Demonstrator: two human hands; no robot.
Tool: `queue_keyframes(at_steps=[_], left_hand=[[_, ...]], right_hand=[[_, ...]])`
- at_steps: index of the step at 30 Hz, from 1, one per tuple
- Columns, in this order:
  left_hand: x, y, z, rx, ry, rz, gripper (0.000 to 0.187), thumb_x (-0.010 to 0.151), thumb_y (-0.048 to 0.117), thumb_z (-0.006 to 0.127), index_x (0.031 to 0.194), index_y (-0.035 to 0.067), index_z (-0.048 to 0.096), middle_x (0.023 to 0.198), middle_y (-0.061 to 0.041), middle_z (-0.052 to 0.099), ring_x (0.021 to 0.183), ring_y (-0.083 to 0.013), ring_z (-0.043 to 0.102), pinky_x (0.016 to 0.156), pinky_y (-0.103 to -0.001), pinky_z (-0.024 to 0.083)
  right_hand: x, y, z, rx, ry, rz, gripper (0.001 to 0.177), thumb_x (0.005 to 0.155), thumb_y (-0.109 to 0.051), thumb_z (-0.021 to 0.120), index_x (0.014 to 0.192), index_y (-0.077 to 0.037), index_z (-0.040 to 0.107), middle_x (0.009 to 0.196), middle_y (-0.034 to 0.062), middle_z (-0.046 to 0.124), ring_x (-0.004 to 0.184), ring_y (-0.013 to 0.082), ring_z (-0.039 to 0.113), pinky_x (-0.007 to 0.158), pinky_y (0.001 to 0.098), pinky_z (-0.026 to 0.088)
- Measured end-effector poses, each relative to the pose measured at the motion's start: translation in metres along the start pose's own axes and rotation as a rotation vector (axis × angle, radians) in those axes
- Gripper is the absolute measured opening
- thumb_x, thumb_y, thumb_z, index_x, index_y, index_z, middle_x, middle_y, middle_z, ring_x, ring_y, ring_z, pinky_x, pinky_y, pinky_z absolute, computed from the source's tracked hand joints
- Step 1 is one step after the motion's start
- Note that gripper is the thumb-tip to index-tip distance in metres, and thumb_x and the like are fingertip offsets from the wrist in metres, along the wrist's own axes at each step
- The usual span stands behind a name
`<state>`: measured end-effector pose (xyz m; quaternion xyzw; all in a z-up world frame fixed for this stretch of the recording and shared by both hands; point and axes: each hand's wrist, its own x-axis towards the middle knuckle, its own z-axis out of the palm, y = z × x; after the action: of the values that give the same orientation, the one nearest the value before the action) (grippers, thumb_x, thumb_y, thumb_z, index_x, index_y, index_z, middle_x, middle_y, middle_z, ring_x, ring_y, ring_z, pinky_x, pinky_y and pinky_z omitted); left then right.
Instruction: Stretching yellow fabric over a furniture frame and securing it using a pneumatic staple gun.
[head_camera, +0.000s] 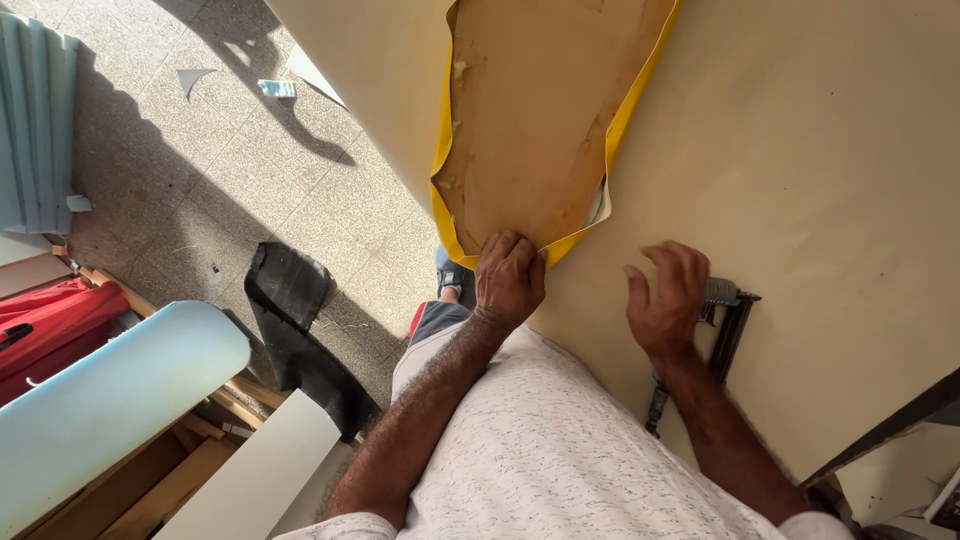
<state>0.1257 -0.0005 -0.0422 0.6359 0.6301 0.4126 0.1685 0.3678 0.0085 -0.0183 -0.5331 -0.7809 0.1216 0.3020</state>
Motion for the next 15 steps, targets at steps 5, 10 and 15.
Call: queue_keyframes(at_steps=[5,10,15], left_hand=[[0.001,-0.004,0.003,-0.015,-0.003,-0.002,0.026,0.095,0.022,0.066,0.074,0.011,0.055,0.081,-0.009,0.056,0.076,-0.0320,0.064,0.068,-0.041,0.053],[-0.009,-0.003,-0.001,-0.083,-0.064,-0.109,0.011,0.096,0.021,0.066,0.101,0.013,0.061,0.101,-0.012,0.059,0.088,-0.0396,0.067,0.075,-0.049,0.056],[-0.004,-0.007,-0.003,-0.150,-0.126,-0.150,0.023,0.096,0.018,0.066,0.118,0.016,0.061,0.110,-0.012,0.056,0.098,-0.0409,0.067,0.081,-0.051,0.057]], right_hand=[[-0.073,-0.023,-0.052,-0.177,-0.295,0.788,0.100,0.089,-0.019,0.082,0.162,0.003,0.017,0.130,0.0347,0.046,0.123,0.0518,0.050,0.104,0.0627,0.040],[-0.086,-0.015,-0.036,-0.269,-0.483,1.046,0.104,0.093,-0.013,0.070,0.166,-0.001,-0.002,0.146,0.0358,0.049,0.127,0.0476,0.058,0.105,0.0569,0.050],[-0.089,0.012,-0.054,0.140,-0.409,0.865,0.049,0.095,-0.025,0.066,0.134,0.001,0.054,0.093,0.0190,0.067,0.083,0.0309,0.064,0.073,0.0498,0.053]])
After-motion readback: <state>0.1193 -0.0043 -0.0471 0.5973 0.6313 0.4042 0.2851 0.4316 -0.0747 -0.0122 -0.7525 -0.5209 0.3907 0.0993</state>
